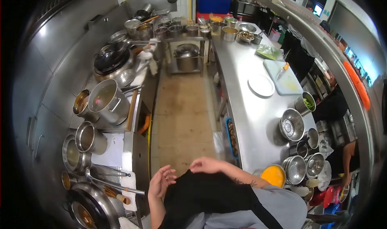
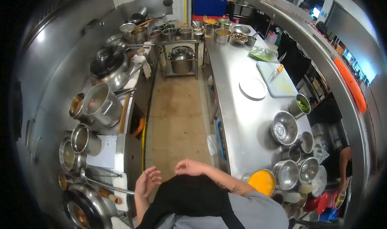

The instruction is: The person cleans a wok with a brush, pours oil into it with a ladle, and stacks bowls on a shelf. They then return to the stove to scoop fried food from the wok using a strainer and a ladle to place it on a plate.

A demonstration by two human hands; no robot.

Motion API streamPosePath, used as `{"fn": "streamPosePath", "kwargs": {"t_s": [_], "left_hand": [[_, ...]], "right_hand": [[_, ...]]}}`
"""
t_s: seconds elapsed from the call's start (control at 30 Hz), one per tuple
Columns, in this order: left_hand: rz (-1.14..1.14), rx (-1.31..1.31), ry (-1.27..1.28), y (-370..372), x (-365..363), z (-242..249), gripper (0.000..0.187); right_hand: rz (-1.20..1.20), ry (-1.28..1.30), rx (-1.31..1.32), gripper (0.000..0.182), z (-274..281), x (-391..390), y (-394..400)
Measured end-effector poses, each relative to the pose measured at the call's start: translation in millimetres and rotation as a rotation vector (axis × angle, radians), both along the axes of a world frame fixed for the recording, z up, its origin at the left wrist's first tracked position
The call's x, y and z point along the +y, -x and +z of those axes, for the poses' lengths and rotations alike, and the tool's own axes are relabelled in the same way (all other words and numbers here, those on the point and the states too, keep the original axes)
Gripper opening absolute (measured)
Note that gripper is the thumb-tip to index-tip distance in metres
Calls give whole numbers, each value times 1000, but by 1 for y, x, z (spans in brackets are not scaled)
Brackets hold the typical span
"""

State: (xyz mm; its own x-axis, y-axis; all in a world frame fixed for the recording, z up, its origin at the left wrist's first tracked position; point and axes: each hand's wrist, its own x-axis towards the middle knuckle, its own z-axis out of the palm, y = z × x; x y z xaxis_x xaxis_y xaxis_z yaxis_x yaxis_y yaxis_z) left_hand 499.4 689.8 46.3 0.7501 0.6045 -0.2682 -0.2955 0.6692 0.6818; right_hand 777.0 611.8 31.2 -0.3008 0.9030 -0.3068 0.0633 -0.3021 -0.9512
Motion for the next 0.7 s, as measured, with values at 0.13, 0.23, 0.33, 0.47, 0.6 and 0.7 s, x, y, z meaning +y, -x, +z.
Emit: {"fn": "streamPosePath", "kwargs": {"t_s": [0.13, 0.23, 0.33, 0.47, 0.6, 0.7], "left_hand": [[-9, 22, 7, -32, 35, 10, 46], [-31, 40, -24, -45, 74, 12, 45], [-39, -6, -19, -60, 119, 8, 45], [-65, -57, -27, -86, 192, -2, 45], [-111, -124, -35, -124, 282, -2, 43], [-200, -229, -43, -172, 369, 10, 43]], "right_hand": [[-181, 157, -52, 28, 15, 48, -46], [-282, 125, -47, 29, 15, 86, -68], [-335, 128, -26, 30, 16, 123, -86], [-393, 167, -18, 30, 11, 183, -113], [-497, 246, -30, 31, 13, 238, -148], [-501, 199, -205, 32, 61, 289, -204]]}}
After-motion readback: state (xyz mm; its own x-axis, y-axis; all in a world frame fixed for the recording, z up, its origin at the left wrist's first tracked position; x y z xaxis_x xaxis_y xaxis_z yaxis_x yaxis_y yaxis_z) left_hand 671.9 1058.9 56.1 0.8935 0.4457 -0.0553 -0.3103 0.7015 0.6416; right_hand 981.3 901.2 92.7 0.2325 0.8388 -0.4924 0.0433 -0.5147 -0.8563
